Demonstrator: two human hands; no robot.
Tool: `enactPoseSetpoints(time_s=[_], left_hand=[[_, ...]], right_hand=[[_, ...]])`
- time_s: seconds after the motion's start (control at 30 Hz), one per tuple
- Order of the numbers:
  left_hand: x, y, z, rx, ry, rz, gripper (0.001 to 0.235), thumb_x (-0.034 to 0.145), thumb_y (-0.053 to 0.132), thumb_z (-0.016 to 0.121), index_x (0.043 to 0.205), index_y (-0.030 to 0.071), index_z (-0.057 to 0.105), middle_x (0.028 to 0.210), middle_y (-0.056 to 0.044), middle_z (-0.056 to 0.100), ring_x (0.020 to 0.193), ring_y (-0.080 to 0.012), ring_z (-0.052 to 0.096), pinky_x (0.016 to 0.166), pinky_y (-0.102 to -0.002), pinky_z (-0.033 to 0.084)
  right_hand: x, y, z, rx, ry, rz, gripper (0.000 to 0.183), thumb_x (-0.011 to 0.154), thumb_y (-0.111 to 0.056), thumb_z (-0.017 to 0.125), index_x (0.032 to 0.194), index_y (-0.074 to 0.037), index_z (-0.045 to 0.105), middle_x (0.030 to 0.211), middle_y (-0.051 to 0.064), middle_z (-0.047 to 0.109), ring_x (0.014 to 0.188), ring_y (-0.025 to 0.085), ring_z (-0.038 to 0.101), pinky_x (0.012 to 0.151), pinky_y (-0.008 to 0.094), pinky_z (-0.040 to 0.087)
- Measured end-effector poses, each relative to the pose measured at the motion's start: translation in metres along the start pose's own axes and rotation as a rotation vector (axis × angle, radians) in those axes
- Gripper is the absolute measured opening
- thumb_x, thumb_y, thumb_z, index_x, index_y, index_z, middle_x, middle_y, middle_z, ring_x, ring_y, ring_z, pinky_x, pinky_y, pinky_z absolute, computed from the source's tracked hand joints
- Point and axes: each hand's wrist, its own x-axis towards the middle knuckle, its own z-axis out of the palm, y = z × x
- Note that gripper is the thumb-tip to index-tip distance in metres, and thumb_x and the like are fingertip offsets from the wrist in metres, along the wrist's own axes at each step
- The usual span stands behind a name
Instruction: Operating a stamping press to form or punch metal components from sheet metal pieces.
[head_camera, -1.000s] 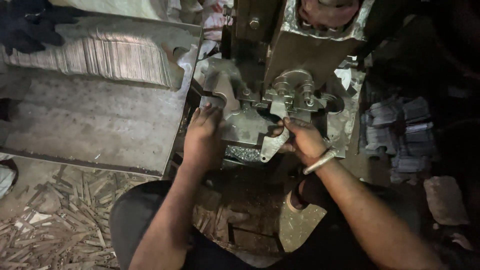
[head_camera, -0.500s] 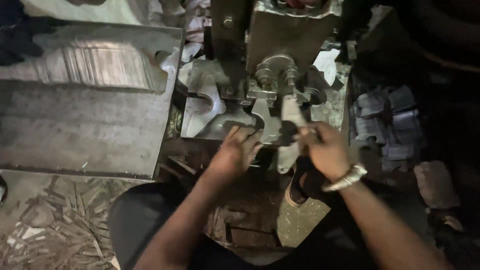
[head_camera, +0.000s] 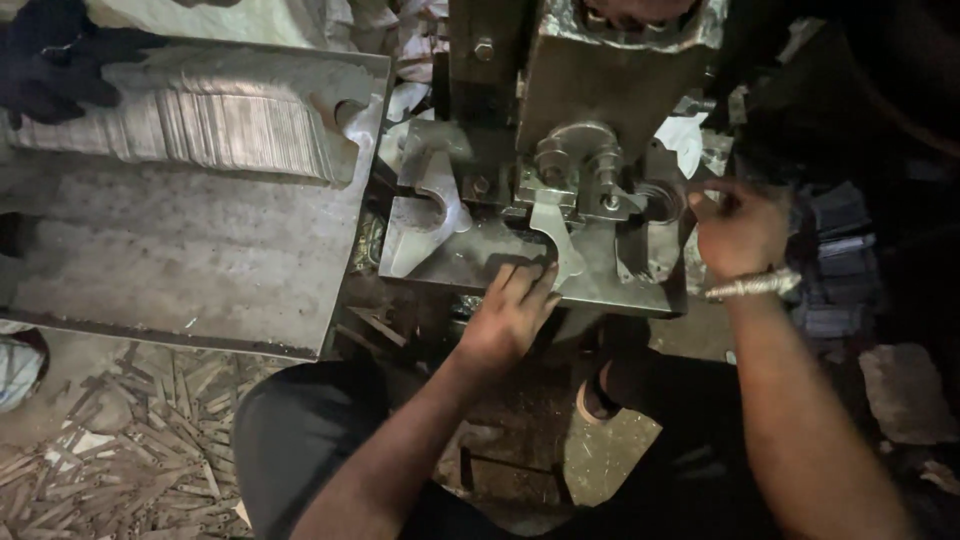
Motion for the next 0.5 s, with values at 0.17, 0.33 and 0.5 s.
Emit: enactPoseSetpoints(time_s=[0.17, 0.33, 0.5], left_hand=[[0.001, -0.002, -0.002, -0.212, -0.015, -0.087, 0.044, 0.092, 0.016, 0.076, 0.129, -0.005, 0.065, 0.115, -0.018, 0.064, 0.109, -0.0345, 0.058, 0.098, -0.043, 0.05], [0.006, 0.002, -0.016, -0.243, -0.022, -0.101, 0.043, 0.093, 0.016, 0.074, 0.129, -0.005, 0.064, 0.121, -0.02, 0.063, 0.113, -0.0353, 0.059, 0.101, -0.043, 0.05], [-0.004, -0.003, -0.002, -0.182, 0.014, -0.075, 0.034, 0.093, 0.017, 0.074, 0.121, 0.0, 0.067, 0.121, -0.019, 0.066, 0.115, -0.037, 0.059, 0.103, -0.045, 0.05]], right_hand=[[-0.047, -0.064, -0.018, 0.079, 0.189, 0.046, 0.023, 0.091, -0.022, 0.081, 0.105, -0.005, 0.073, 0.105, 0.021, 0.058, 0.093, 0.032, 0.06, 0.072, 0.044, 0.05], [-0.105, -0.097, 0.003, 0.078, -0.05, -0.519, 0.029, 0.09, -0.011, 0.074, 0.119, -0.012, 0.074, 0.125, 0.01, 0.067, 0.12, 0.03, 0.064, 0.11, 0.054, 0.042], [-0.102, -0.107, 0.025, 0.082, -0.243, -0.618, 0.058, 0.077, -0.008, 0.073, 0.134, -0.005, 0.067, 0.144, 0.021, 0.055, 0.13, 0.041, 0.054, 0.106, 0.048, 0.046]])
